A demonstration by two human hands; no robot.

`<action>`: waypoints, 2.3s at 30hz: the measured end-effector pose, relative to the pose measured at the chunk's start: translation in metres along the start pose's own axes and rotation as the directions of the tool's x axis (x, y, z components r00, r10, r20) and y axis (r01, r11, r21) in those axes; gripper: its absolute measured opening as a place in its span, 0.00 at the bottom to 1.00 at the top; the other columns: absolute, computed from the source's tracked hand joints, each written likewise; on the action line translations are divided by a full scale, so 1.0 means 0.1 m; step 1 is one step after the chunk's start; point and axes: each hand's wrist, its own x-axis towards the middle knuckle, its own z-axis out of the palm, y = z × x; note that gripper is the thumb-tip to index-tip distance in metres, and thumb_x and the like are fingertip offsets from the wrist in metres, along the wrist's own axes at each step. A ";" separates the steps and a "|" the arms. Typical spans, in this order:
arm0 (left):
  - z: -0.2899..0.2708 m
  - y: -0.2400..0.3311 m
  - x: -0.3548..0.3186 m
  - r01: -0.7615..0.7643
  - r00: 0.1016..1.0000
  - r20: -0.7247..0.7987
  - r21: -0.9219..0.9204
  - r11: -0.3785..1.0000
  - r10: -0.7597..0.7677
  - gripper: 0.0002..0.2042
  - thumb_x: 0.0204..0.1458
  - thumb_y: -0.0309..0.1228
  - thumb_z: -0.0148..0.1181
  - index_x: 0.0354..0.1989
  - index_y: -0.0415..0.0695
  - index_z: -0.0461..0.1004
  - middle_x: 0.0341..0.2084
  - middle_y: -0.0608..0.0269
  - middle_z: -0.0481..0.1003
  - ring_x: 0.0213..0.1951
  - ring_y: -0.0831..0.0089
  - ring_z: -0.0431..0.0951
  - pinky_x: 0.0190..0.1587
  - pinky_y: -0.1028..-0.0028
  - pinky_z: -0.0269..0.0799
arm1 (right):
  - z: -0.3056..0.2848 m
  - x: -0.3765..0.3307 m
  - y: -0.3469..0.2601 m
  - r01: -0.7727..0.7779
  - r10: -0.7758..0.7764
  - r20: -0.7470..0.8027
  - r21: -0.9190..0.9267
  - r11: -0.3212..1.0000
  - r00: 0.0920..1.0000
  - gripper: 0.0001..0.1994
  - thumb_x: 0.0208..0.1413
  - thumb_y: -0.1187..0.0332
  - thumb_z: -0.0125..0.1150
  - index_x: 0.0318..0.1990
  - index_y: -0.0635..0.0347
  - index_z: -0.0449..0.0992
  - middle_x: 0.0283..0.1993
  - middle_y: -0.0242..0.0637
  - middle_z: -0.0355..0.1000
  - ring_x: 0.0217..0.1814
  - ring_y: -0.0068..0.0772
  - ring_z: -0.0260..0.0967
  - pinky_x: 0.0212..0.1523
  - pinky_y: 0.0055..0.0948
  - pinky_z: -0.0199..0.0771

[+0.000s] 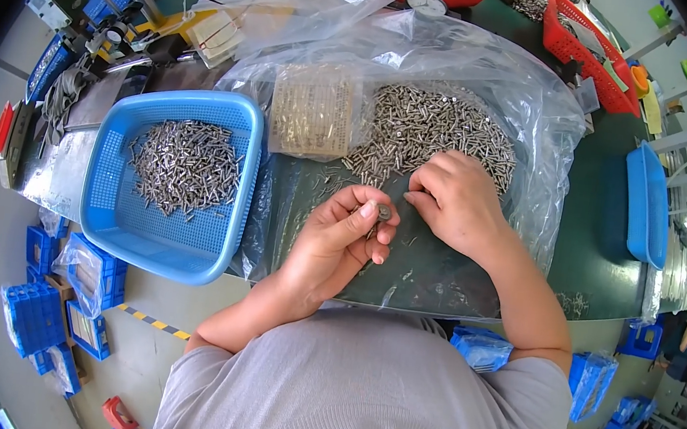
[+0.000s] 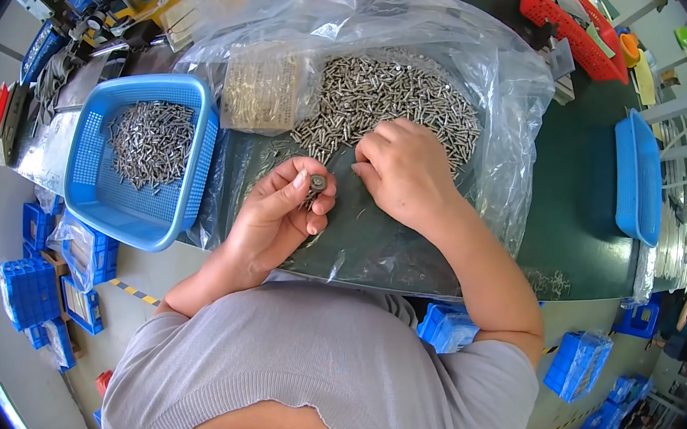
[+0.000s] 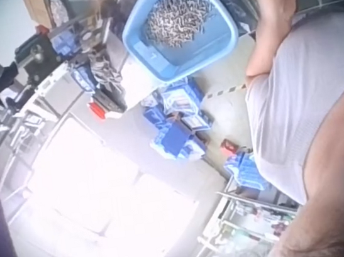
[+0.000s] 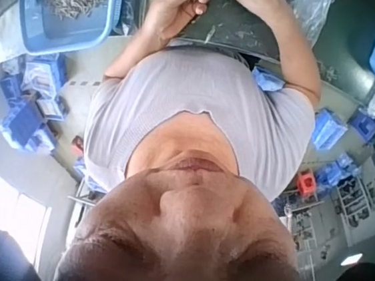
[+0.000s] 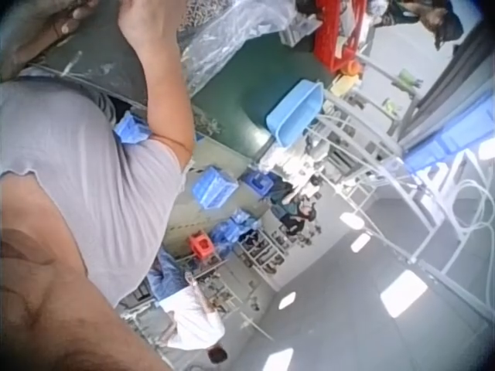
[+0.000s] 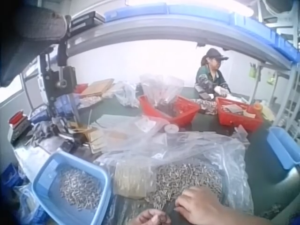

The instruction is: Assembling small metal pins or screws with washers at a factory workbench.

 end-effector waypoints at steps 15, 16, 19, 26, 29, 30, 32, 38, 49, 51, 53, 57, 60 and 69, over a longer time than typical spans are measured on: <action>0.03 0.01 -0.02 0.029 0.999 -0.024 0.014 0.999 -0.029 0.09 0.60 0.34 0.50 0.42 0.41 0.68 0.32 0.61 0.72 0.30 0.78 0.70 0.29 0.78 0.68 | -0.06 -0.03 -0.19 -0.328 0.181 0.284 0.899 0.291 0.941 0.02 0.54 0.74 0.58 0.34 0.63 0.74 0.33 0.29 0.69 0.36 0.17 0.68 0.39 0.20 0.68; 0.03 0.00 -0.02 0.027 0.999 -0.026 0.012 1.000 -0.026 0.09 0.60 0.34 0.50 0.42 0.42 0.68 0.32 0.61 0.72 0.30 0.78 0.70 0.29 0.78 0.67 | -0.05 -0.03 -0.19 -0.325 0.167 0.284 0.889 0.322 0.944 0.02 0.54 0.74 0.58 0.33 0.63 0.74 0.33 0.29 0.68 0.36 0.18 0.68 0.39 0.20 0.68; 0.03 0.01 -0.02 0.029 0.999 -0.035 0.010 1.000 -0.029 0.09 0.60 0.34 0.50 0.41 0.42 0.68 0.31 0.62 0.72 0.30 0.78 0.70 0.28 0.78 0.67 | -0.04 -0.02 -0.20 -0.303 0.167 0.258 0.871 0.386 0.952 0.02 0.54 0.75 0.59 0.32 0.63 0.73 0.33 0.30 0.67 0.35 0.19 0.68 0.39 0.21 0.68; 0.01 0.02 -0.02 0.065 0.997 -0.029 0.019 0.998 -0.065 0.09 0.59 0.36 0.53 0.38 0.43 0.69 0.28 0.64 0.71 0.28 0.80 0.68 0.25 0.79 0.63 | -0.12 0.02 -0.27 -0.257 0.132 0.224 0.750 0.609 0.966 0.05 0.49 0.75 0.63 0.33 0.61 0.73 0.37 0.30 0.66 0.37 0.21 0.66 0.38 0.22 0.67; -0.03 0.00 -0.01 0.064 0.998 0.027 0.000 0.998 -0.064 0.10 0.58 0.38 0.54 0.38 0.43 0.69 0.27 0.65 0.71 0.27 0.80 0.68 0.25 0.79 0.62 | -0.07 0.02 -0.26 -0.208 0.102 0.188 0.728 0.653 0.977 0.08 0.45 0.74 0.66 0.33 0.59 0.74 0.37 0.30 0.66 0.39 0.24 0.66 0.38 0.24 0.66; -0.01 0.00 -0.01 0.063 0.998 0.030 0.002 0.998 -0.063 0.10 0.58 0.38 0.54 0.38 0.43 0.69 0.27 0.65 0.71 0.27 0.80 0.68 0.25 0.79 0.62 | -0.05 0.00 -0.26 -0.132 0.074 0.112 0.695 0.707 0.991 0.09 0.44 0.74 0.67 0.34 0.59 0.74 0.37 0.31 0.67 0.40 0.25 0.66 0.39 0.25 0.65; 0.02 0.01 -0.03 0.085 0.996 -0.016 -0.015 0.996 -0.086 0.11 0.58 0.39 0.54 0.37 0.43 0.69 0.27 0.65 0.71 0.26 0.80 0.67 0.25 0.80 0.62 | -0.09 0.01 -0.26 -0.003 -0.001 0.007 0.580 0.814 1.000 0.09 0.43 0.74 0.67 0.33 0.58 0.74 0.37 0.33 0.67 0.41 0.28 0.67 0.41 0.26 0.66; -0.03 -0.02 0.00 0.044 0.999 -0.013 0.038 0.998 -0.043 0.11 0.59 0.38 0.53 0.39 0.42 0.70 0.31 0.62 0.72 0.30 0.77 0.71 0.29 0.78 0.68 | -0.11 -0.03 -0.23 0.002 0.005 -0.010 0.603 0.798 1.000 0.07 0.44 0.77 0.66 0.31 0.59 0.75 0.35 0.32 0.69 0.40 0.29 0.68 0.41 0.27 0.68; -0.03 -0.01 0.02 -0.011 1.000 0.008 0.001 1.000 0.011 0.09 0.59 0.33 0.52 0.41 0.40 0.71 0.36 0.59 0.74 0.35 0.75 0.73 0.33 0.76 0.71 | -0.32 -0.09 0.11 -0.092 0.086 0.115 0.050 0.995 0.990 0.07 0.41 0.70 0.65 0.28 0.60 0.73 0.29 0.35 0.69 0.35 0.39 0.67 0.35 0.34 0.67; -0.03 -0.01 0.01 -0.013 1.000 0.020 -0.002 1.000 0.013 0.09 0.59 0.33 0.52 0.41 0.40 0.71 0.36 0.59 0.74 0.34 0.75 0.73 0.33 0.76 0.71 | -0.26 -0.08 0.10 -0.049 0.045 0.130 0.029 0.998 0.990 0.08 0.41 0.69 0.66 0.27 0.59 0.73 0.28 0.35 0.69 0.35 0.40 0.67 0.36 0.35 0.67; -0.02 0.00 0.01 -0.009 1.000 0.019 0.000 1.000 0.009 0.09 0.59 0.33 0.52 0.41 0.40 0.70 0.36 0.59 0.74 0.34 0.75 0.73 0.33 0.76 0.71 | -0.19 -0.06 0.06 -0.040 0.042 0.086 -0.021 0.999 0.995 0.08 0.41 0.69 0.66 0.26 0.59 0.73 0.28 0.35 0.68 0.35 0.40 0.67 0.36 0.35 0.66; 0.00 0.00 0.01 -0.002 1.000 0.011 0.001 1.000 0.002 0.09 0.59 0.33 0.52 0.42 0.39 0.70 0.36 0.58 0.73 0.33 0.75 0.72 0.33 0.77 0.71 | -0.11 -0.05 0.04 0.006 -0.005 0.055 -0.020 1.000 0.998 0.08 0.40 0.70 0.65 0.26 0.59 0.72 0.27 0.36 0.68 0.34 0.42 0.66 0.35 0.37 0.66; -0.01 0.01 0.00 -0.001 1.000 0.000 0.006 1.000 0.001 0.09 0.59 0.32 0.52 0.42 0.39 0.69 0.36 0.58 0.73 0.33 0.75 0.72 0.32 0.77 0.70 | -0.16 -0.01 -0.04 -0.071 0.066 0.078 0.070 0.995 0.995 0.06 0.44 0.71 0.65 0.29 0.59 0.73 0.27 0.32 0.68 0.33 0.34 0.68 0.36 0.32 0.67; 0.01 0.01 -0.01 0.036 0.999 -0.001 0.011 0.999 -0.036 0.10 0.58 0.34 0.54 0.42 0.41 0.69 0.33 0.61 0.73 0.31 0.77 0.72 0.30 0.78 0.69 | 0.00 -0.03 -0.18 -0.246 0.204 0.180 0.895 0.372 0.962 0.03 0.52 0.73 0.63 0.32 0.60 0.75 0.35 0.28 0.67 0.34 0.16 0.65 0.35 0.17 0.64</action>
